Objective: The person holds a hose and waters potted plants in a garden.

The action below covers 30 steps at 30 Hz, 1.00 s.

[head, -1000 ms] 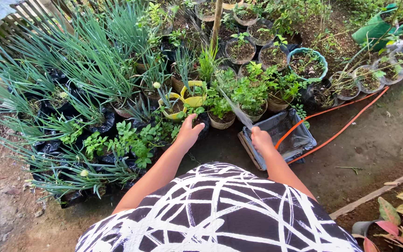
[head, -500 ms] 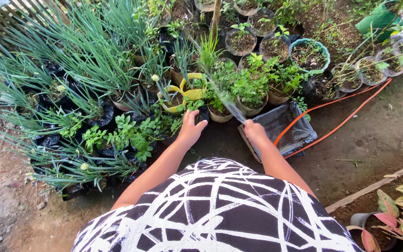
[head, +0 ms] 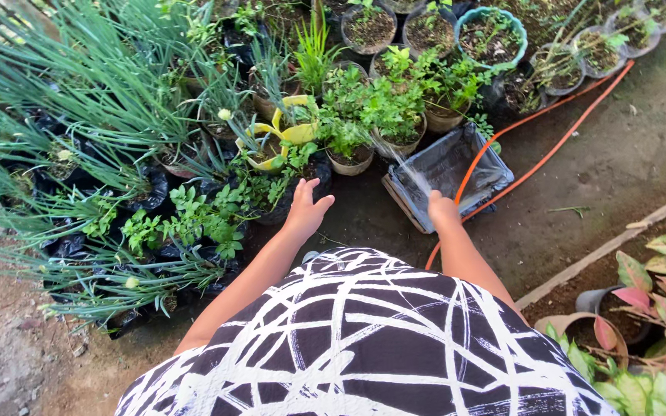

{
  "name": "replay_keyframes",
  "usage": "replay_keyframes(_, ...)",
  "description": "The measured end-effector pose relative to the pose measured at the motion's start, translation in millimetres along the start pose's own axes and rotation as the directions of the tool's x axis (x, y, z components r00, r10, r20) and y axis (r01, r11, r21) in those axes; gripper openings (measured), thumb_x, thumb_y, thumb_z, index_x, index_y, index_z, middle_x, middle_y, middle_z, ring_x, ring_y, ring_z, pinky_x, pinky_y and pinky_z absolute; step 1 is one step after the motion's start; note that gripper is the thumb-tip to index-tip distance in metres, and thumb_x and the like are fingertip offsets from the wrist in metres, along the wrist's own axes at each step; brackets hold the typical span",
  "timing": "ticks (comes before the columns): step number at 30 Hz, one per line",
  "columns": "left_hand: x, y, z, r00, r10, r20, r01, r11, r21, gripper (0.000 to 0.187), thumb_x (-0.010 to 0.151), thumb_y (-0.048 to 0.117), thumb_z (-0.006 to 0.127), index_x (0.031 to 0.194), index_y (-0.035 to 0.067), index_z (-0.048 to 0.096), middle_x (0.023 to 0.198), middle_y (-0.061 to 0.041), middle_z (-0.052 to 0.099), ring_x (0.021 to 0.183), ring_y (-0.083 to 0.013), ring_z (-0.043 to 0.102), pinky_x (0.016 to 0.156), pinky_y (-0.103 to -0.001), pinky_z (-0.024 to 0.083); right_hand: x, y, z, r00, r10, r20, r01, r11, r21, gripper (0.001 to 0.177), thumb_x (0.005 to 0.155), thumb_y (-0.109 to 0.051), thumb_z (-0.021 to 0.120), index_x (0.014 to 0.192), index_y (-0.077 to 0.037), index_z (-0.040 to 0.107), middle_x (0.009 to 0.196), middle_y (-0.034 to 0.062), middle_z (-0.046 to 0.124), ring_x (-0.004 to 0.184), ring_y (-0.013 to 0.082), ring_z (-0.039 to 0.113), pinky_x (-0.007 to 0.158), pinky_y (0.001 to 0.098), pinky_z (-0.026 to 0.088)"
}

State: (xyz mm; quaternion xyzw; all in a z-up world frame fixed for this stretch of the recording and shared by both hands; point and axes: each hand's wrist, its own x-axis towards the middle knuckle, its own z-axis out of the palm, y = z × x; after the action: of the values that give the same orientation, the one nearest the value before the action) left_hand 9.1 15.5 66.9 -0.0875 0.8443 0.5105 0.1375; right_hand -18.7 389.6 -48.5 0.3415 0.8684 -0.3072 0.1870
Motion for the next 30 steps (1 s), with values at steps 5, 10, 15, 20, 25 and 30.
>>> replay_keyframes(5,5,-7,9,0.999,0.036,0.021,-0.037,0.998,0.050,0.070,0.089,0.040,0.070,0.148,0.011,0.047,0.166,-0.024,0.019,0.155,-0.0368,0.021,0.122,-0.043,0.023,-3,44,-8,0.996,0.082,-0.045,-0.079,0.995,0.061,0.075,0.098,-0.052,0.028,0.116,0.010,0.067,0.121,0.0367,0.065,0.123,0.0476,0.060,0.107,0.0519,0.043)
replay_keyframes(10,10,-2,18,0.996,0.069,0.053,-0.072,0.995,0.070,0.076,0.088,0.039,0.071,0.151,0.008,0.042,0.165,-0.025,0.020,0.154,-0.0370,0.021,0.122,-0.043,0.022,-34,22,29,0.993,-0.083,0.079,0.085,0.996,-0.029,0.073,0.097,-0.051,0.034,0.116,0.012,0.067,0.123,0.0409,0.059,0.126,0.0504,0.055,0.109,0.0509,0.040)
replay_keyframes(15,9,5,25,0.992,0.108,0.066,-0.110,0.993,0.034,0.083,0.087,0.036,0.073,0.153,0.004,0.034,0.163,-0.024,0.028,0.153,-0.0361,0.027,0.122,-0.041,0.024,-83,-27,44,0.960,-0.089,0.265,0.131,0.981,-0.145,0.072,0.097,-0.053,0.034,0.123,0.007,0.065,0.134,0.0328,0.058,0.128,0.0483,0.054,0.110,0.0529,0.040)
replay_keyframes(20,7,13,34,0.990,0.070,0.120,-0.083,0.991,0.106,0.082,0.086,0.036,0.073,0.152,0.005,0.035,0.162,-0.024,0.029,0.151,-0.0368,0.029,0.121,-0.041,0.027,-96,-30,19,0.952,-0.061,0.299,0.135,0.963,-0.234,0.070,0.098,-0.051,0.033,0.126,0.004,0.066,0.137,0.0281,0.059,0.128,0.0457,0.056,0.108,0.0539,0.042)
replay_keyframes(25,2,20,39,0.981,0.079,0.177,-0.101,0.988,0.120,0.082,0.087,0.033,0.074,0.153,0.004,0.035,0.163,-0.024,0.028,0.151,-0.0380,0.028,0.121,-0.042,0.026,-85,19,-20,0.981,0.108,0.159,-0.065,0.965,-0.253,0.069,0.099,-0.054,0.033,0.133,0.000,0.061,0.143,0.0252,0.054,0.134,0.0422,0.051,0.110,0.0537,0.039)
replay_keyframes(30,3,28,46,0.973,0.071,0.218,-0.108,0.981,0.159,0.082,0.086,0.033,0.074,0.153,0.005,0.035,0.163,-0.024,0.029,0.151,-0.0375,0.029,0.121,-0.042,0.026,-66,70,-53,0.958,0.281,0.062,-0.268,0.950,-0.161,0.068,0.100,-0.053,0.035,0.134,-0.001,0.062,0.144,0.0246,0.055,0.137,0.0399,0.051,0.113,0.0508,0.038)
